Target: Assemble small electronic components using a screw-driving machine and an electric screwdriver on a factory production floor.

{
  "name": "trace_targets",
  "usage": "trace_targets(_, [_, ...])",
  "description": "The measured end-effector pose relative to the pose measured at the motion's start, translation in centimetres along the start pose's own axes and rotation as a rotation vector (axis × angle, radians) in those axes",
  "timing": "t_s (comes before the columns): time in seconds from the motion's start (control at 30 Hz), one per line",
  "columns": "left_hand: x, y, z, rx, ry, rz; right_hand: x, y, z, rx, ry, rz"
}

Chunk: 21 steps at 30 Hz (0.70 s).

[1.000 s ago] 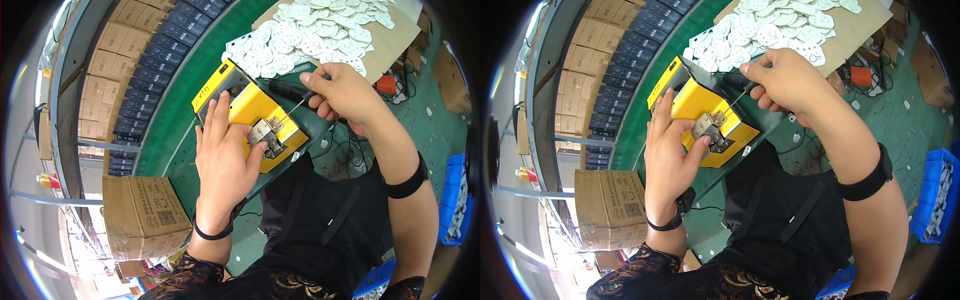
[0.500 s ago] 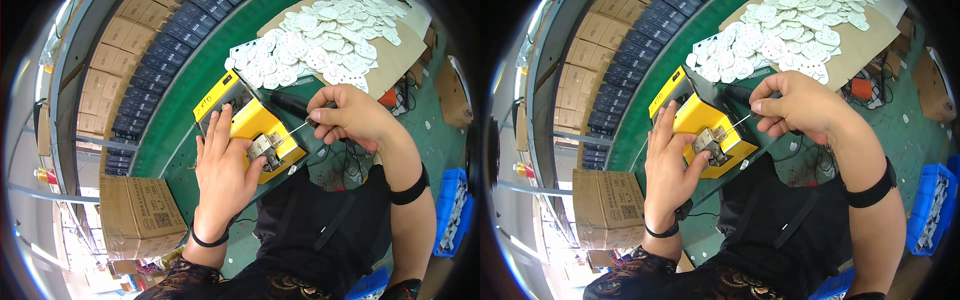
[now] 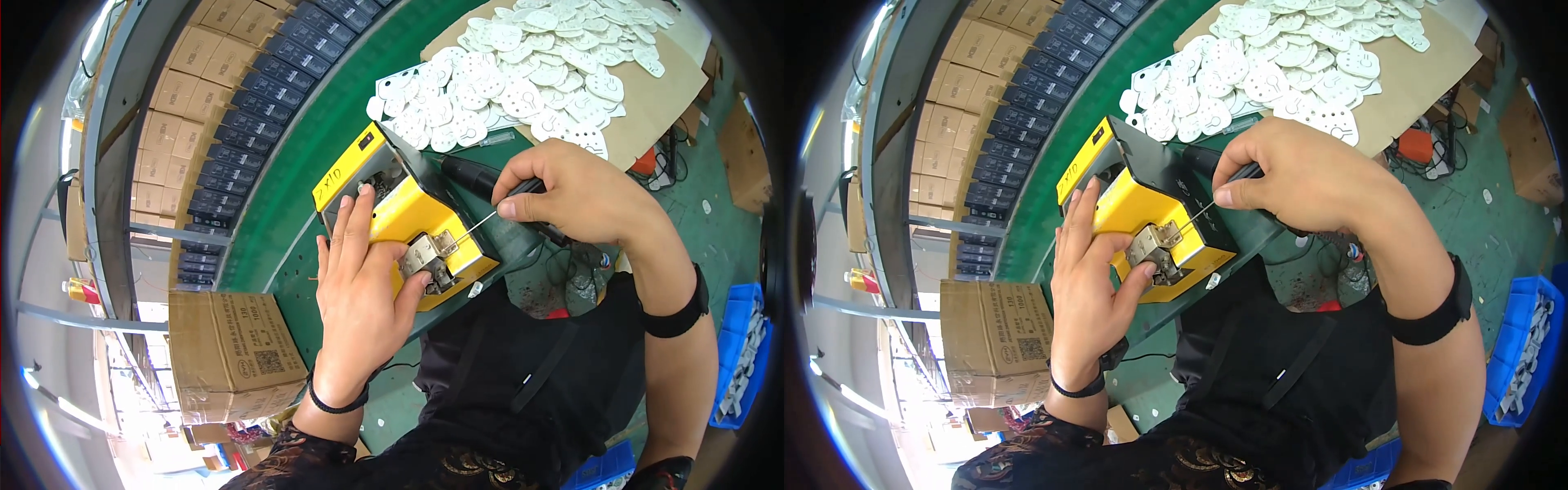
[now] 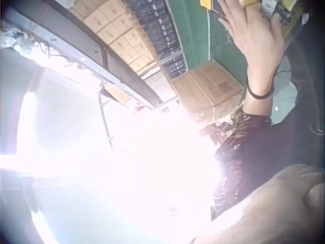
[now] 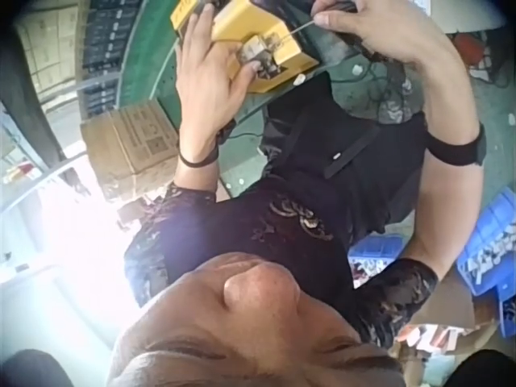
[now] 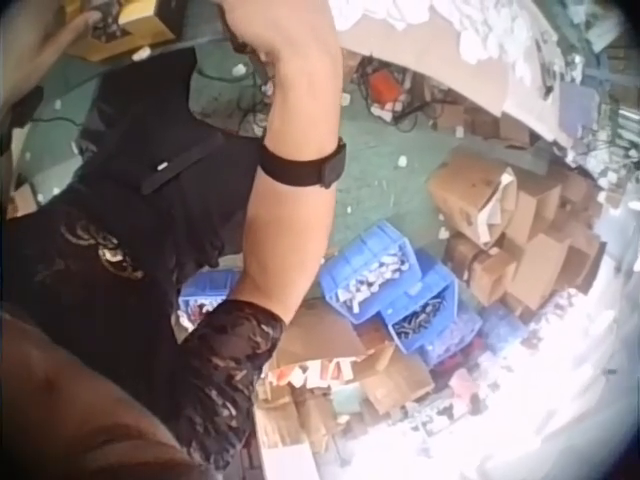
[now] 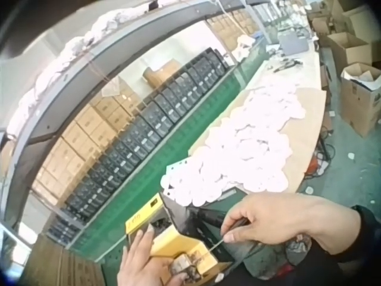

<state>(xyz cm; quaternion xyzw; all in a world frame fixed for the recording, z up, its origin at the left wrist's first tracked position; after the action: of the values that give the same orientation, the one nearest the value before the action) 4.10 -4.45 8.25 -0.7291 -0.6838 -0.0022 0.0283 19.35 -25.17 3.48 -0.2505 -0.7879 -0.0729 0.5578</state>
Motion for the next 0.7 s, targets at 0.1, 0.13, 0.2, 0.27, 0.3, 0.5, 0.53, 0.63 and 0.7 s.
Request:
trace_targets(0.1, [-0.2,0.0,-0.4,0.0,0.005,-0.002,-0.9,0.7,-0.7,0.043,-0.062,-0.074])
trace_targets(0.13, [-0.3,0.0,-0.5,0.002,0.013,-0.008,-1.2,0.8,-0.8,0.056,-0.105,-0.135])
trace_targets(0.2, [-0.2,0.0,-0.1,0.005,0.003,-0.006,-1.2,1.1,-0.8,0.079,-0.074,-0.076])
trace_targets(0.27, [-0.1,0.1,0.1,0.007,-0.005,-0.003,-1.0,1.2,-0.8,0.101,-0.042,-0.019])
trace_targets(0.3, [-0.2,0.1,0.1,0.004,-0.005,0.005,-0.9,1.2,-0.8,0.101,0.003,0.009])
trace_targets(0.5, [0.0,0.2,0.0,-0.006,-0.018,0.023,-0.4,1.2,-1.1,0.188,-0.059,0.094])
trace_targets(0.53, [0.2,0.2,0.1,-0.002,-0.028,0.02,-0.4,1.4,-1.2,0.234,-0.141,0.11])
trace_targets(0.63, [0.5,0.0,0.0,-0.005,-0.046,0.017,-0.5,1.9,-1.2,0.213,-0.146,-0.12])
trace_targets(0.7, [-0.1,0.3,-0.1,0.012,-0.024,0.011,-1.6,1.9,-1.2,0.195,-0.12,-0.196])
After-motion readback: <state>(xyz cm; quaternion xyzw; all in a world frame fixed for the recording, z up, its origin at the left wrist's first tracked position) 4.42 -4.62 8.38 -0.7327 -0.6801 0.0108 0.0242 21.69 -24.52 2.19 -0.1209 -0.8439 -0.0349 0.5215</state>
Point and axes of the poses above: each hand's wrist, its own y-axis towards the middle knuckle, its own z-axis out of the palm, x = y × z, the point moved 1 cm from there along y, towards the middle knuckle, and after that the axes turned 14 degrees about x, right-handed, at the moved point
